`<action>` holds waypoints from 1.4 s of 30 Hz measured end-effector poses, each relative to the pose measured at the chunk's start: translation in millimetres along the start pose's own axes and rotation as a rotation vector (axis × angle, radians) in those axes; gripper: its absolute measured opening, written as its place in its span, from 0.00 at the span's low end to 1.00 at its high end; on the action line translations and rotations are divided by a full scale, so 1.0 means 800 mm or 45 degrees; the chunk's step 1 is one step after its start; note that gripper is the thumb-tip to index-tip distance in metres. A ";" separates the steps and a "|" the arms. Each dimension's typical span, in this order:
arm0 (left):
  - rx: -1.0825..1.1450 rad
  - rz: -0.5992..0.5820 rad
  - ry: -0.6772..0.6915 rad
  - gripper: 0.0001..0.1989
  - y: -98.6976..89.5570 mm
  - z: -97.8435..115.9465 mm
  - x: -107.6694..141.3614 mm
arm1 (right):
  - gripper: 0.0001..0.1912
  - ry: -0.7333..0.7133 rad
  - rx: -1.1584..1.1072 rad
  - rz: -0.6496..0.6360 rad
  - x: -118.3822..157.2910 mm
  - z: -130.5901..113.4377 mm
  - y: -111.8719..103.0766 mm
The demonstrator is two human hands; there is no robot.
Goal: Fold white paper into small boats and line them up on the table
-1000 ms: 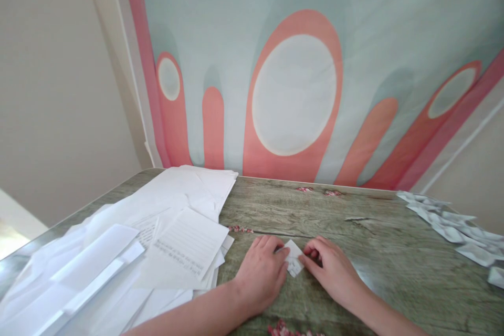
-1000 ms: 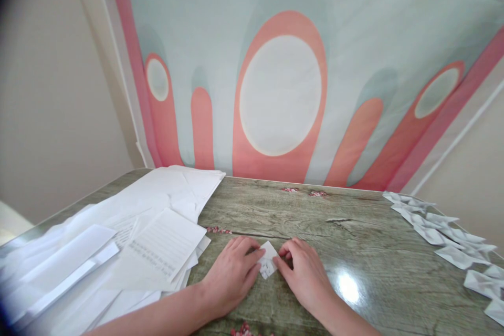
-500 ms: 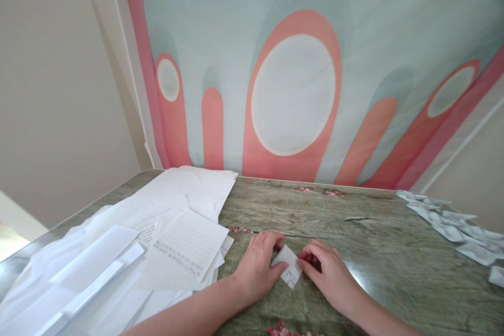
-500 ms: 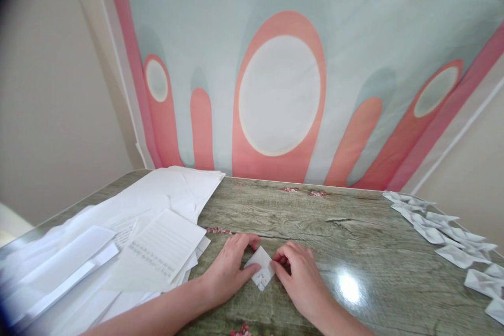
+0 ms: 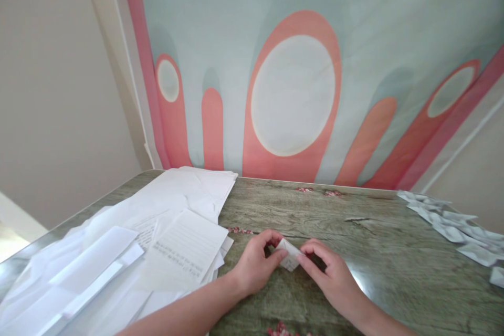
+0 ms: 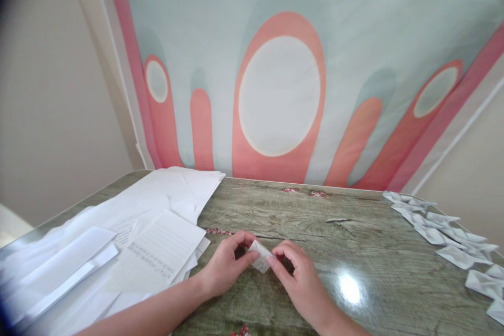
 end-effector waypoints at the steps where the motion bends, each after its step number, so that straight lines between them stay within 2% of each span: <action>1: 0.001 -0.007 -0.004 0.05 0.000 0.000 0.000 | 0.13 -0.006 -0.015 0.009 0.000 -0.002 -0.001; 5: -0.005 -0.031 -0.003 0.03 -0.001 0.003 0.001 | 0.15 -0.017 -0.009 0.021 0.002 -0.004 -0.004; 10: 0.108 -0.033 -0.021 0.06 -0.002 0.007 0.000 | 0.16 -0.026 -0.010 0.029 0.003 -0.005 -0.005; 15: 0.483 -0.052 -0.126 0.12 0.002 0.009 0.001 | 0.11 0.041 -0.124 0.020 0.002 -0.006 -0.005; 19: 0.860 -0.072 -0.188 0.15 0.008 0.019 0.005 | 0.15 0.155 -0.221 -0.057 0.006 -0.003 0.002; 22: 0.984 -0.093 -0.254 0.18 0.016 0.023 0.012 | 0.16 0.194 -0.299 -0.095 0.008 -0.003 0.012; 25: 1.013 -0.118 -0.296 0.22 0.023 0.022 0.017 | 0.12 0.197 -0.332 -0.087 0.010 -0.007 0.019; 27: 0.984 -0.152 -0.271 0.20 0.026 0.022 0.019 | 0.13 0.190 -0.339 -0.080 0.011 -0.010 0.020; 29: 0.850 -0.156 -0.166 0.16 0.023 0.023 0.018 | 0.14 0.171 -0.311 -0.057 0.010 -0.011 0.017; 32: 0.419 -0.052 0.082 0.08 0.010 0.029 0.014 | 0.12 0.088 -0.227 0.036 0.008 -0.012 0.007; 34: 0.146 0.046 0.181 0.03 0.001 0.031 0.012 | 0.09 -0.001 -0.164 0.085 0.007 -0.014 0.000; 37: -0.064 0.124 0.202 0.02 -0.005 0.031 0.011 | 0.07 -0.127 -0.064 0.113 0.009 -0.017 -0.006; 42: -0.162 0.111 0.212 0.03 -0.002 0.028 0.012 | 0.05 -0.266 0.049 0.130 0.012 -0.015 -0.004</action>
Point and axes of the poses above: each hand's wrist, its own x-axis away from the middle knuckle, its own y-axis out of the palm, z = x × y, the point moved 3 cm from there along -x, towards the middle knuckle, and after that the axes turned 1 degree about z, right-handed, at the moved point
